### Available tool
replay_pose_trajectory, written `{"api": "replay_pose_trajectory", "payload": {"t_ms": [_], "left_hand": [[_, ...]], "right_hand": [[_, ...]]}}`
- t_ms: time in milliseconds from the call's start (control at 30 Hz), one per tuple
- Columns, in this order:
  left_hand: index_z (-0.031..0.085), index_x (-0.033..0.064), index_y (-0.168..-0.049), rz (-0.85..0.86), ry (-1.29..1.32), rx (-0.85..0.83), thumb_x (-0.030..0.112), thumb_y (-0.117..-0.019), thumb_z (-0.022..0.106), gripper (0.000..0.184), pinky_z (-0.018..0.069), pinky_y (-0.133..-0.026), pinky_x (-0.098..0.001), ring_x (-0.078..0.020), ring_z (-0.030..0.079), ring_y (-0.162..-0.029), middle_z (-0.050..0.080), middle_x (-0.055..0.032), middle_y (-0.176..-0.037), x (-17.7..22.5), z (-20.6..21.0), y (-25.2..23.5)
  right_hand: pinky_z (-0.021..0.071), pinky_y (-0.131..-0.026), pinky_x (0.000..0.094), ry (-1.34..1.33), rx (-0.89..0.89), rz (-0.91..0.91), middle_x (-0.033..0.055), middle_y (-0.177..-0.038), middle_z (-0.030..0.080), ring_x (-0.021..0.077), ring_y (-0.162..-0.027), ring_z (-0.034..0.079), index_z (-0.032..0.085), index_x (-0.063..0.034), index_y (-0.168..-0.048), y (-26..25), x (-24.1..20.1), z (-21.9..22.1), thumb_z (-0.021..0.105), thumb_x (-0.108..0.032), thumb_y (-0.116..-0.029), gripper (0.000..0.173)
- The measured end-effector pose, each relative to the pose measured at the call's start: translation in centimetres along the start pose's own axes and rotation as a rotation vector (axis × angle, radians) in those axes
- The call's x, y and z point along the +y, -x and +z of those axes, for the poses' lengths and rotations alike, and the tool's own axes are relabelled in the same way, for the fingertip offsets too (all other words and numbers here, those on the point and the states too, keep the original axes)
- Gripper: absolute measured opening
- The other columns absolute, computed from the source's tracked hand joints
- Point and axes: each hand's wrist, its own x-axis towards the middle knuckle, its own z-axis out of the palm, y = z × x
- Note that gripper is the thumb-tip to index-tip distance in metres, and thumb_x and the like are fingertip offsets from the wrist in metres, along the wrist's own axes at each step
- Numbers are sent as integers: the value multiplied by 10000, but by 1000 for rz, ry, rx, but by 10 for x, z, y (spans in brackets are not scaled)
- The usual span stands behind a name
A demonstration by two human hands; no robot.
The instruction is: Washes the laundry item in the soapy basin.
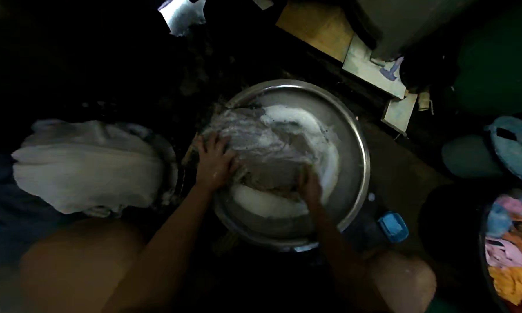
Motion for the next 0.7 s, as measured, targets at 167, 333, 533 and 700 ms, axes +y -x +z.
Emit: {"api": "replay_pose_trajectory", "payload": {"t_ms": [167, 333, 533, 700], "left_hand": [[715, 154, -1257, -85, 53, 15, 135, -928, 717, 329, 156, -1150, -770, -546, 288, -1466, 484, -248, -1513, 65, 8, 10], [615, 49, -1346, 98, 115, -525, 299, -1029, 596, 404, 358, -1112, -606, -446, 491, -1343, 567, -226, -1409, 110, 34, 22], [623, 2, -1335, 221, 114, -626, 86, -1074, 460, 319, 361, -1156, -539, -440, 458, -1378, 552, -232, -1419, 94, 27, 8], [615, -50, -1304, 165, 141, -589, 56, -1064, 454, 308, 379, -1143, -546, -432, 476, -1371, 551, -248, -1419, 90, 6, 8]], "right_hand": [[444, -1078, 614, 3, -202, 242, 197, -1442, 583, 406, -1313, 569, 468, -198, -1543, -27, 61, -71, 480, -365, -1082, 491], [486, -1044, 584, 230, -388, 191, 302, -1585, 330, 478, -1326, 517, 499, -173, -1513, 6, 21, -73, 647, -289, -1000, 547], [545, -973, 547, 181, -275, 231, 305, -1585, 317, 468, -1246, 586, 488, -106, -1497, 13, 17, -39, 754, -332, -931, 665], [492, -1047, 553, 99, -330, 174, 271, -1467, 491, 414, -1267, 581, 658, -46, -1307, 1, 25, -67, 649, -334, -1008, 415]]}}
